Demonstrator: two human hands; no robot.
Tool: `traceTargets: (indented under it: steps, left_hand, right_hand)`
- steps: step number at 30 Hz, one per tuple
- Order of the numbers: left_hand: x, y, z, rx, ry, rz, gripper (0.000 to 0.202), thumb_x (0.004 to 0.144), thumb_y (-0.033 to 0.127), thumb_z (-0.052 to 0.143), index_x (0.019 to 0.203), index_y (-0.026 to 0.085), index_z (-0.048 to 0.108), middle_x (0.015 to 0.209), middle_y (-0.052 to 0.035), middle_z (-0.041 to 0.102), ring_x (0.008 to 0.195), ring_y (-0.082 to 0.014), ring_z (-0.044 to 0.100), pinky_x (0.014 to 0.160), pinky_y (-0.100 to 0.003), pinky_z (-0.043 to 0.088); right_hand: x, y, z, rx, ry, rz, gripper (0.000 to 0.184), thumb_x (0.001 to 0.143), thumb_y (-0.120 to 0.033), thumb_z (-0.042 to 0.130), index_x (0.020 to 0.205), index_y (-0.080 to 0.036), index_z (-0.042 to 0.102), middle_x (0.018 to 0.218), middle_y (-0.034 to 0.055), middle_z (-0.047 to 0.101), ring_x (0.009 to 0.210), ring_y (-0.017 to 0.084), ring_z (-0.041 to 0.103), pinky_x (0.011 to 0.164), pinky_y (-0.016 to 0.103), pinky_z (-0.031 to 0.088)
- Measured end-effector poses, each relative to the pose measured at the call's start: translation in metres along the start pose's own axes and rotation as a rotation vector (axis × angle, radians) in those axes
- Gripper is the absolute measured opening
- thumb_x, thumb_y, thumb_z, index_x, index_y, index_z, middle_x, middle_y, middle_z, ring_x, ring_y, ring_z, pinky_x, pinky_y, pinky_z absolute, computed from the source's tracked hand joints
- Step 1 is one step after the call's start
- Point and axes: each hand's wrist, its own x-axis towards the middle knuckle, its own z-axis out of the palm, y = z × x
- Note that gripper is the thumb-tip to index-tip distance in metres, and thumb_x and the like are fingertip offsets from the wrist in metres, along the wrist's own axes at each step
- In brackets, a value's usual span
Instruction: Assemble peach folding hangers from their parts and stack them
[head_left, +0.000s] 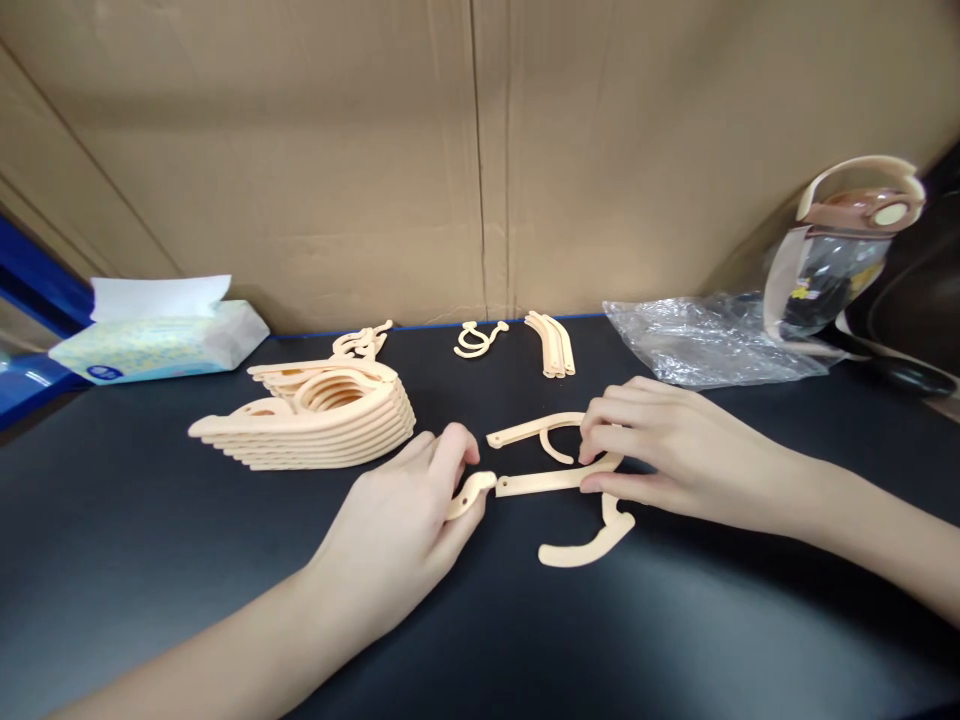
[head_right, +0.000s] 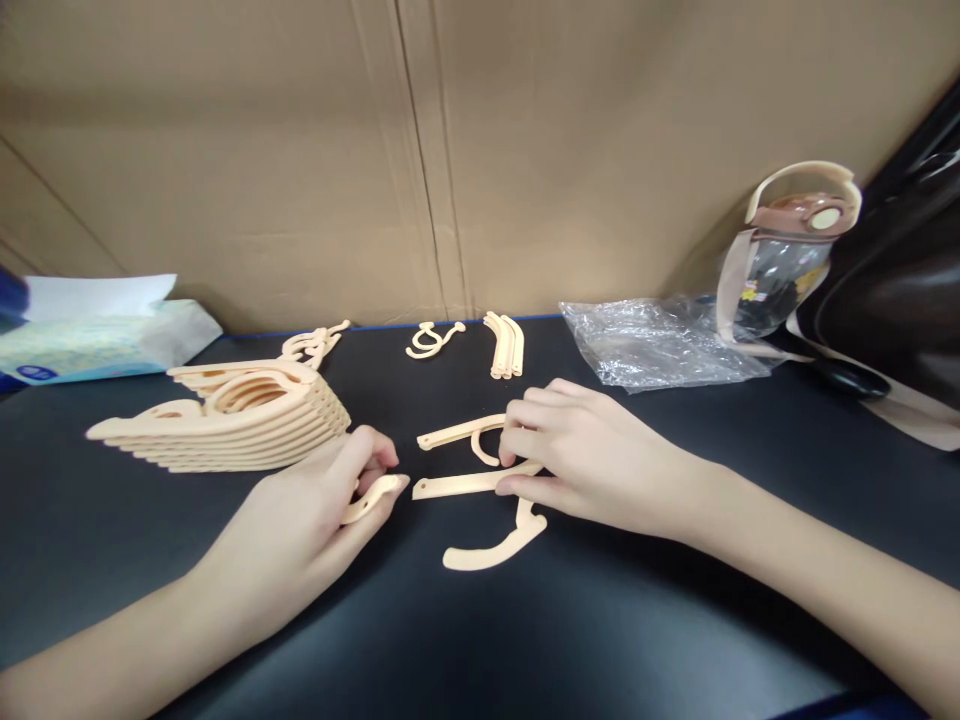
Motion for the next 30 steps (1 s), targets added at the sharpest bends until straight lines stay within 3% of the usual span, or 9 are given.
traceTargets:
  steps: [5, 11, 17, 22, 30]
  left_hand:
    - [0.0006, 0.0015, -0.0009, -0.005, -0.016, 0.046, 0.014, 0.101, 0.030, 0.042, 0.088, 0.025, 0.046, 0.076, 0.0023, 0.055, 0.071, -0.0191, 0.060, 0.053, -0.027, 0.037]
    - [-0.0005, 0.0025, -0.0022, -0.029, -0.018, 0.043, 0.010, 0.100, 0.031, 0.040, 0.093, 0.024, 0.044, 0.081, 0.0011, 0.052, 0.068, -0.0186, 0.056, 0.056, -0.030, 0.041]
    - [0.0011, 0.0012, 0.0000, -0.036, -0.022, 0.035, 0.024, 0.106, 0.039, 0.033, 0.094, 0.023, 0.046, 0.080, 0.0015, 0.052, 0.070, -0.0195, 0.057, 0.058, -0.031, 0.043]
    - [0.0031, 0.0021, -0.0001, -0.037, -0.043, 0.033, 0.026, 0.106, 0.034, 0.031, 0.088, 0.024, 0.046, 0.079, 0.0004, 0.054, 0.075, -0.0210, 0.059, 0.057, -0.031, 0.040]
    - [0.0038, 0.0029, -0.0059, -0.088, -0.103, 0.039, 0.020, 0.107, 0.031, 0.032, 0.092, 0.024, 0.044, 0.073, 0.0051, 0.056, 0.059, -0.0144, 0.059, 0.052, -0.025, 0.040]
  right_hand:
    - [-0.0016, 0.0006, 0.0056, 0.065, -0.032, -0.001, 0.014, 0.096, -0.028, 0.064, 0.086, -0.018, 0.067, 0.089, 0.0009, 0.067, 0.080, 0.018, 0.056, 0.075, 0.031, 0.039]
    - [-0.0019, -0.0011, 0.0066, 0.078, -0.050, -0.002, 0.010, 0.095, -0.018, 0.061, 0.085, -0.017, 0.062, 0.089, 0.0018, 0.066, 0.077, 0.016, 0.055, 0.072, 0.029, 0.040]
    - [0.0004, -0.0025, 0.0043, 0.049, 0.008, -0.035, 0.010, 0.094, -0.015, 0.058, 0.084, -0.017, 0.060, 0.084, 0.0014, 0.065, 0.073, 0.015, 0.056, 0.070, 0.028, 0.040]
    - [0.0002, -0.0049, 0.0028, -0.032, 0.062, -0.064, 0.016, 0.098, -0.018, 0.053, 0.084, -0.017, 0.059, 0.078, 0.0017, 0.063, 0.071, 0.016, 0.055, 0.070, 0.028, 0.041]
    - [0.0000, -0.0071, 0.0020, -0.026, 0.051, -0.039, 0.018, 0.100, -0.018, 0.048, 0.084, -0.018, 0.055, 0.079, 0.0012, 0.062, 0.066, 0.013, 0.054, 0.060, 0.025, 0.041]
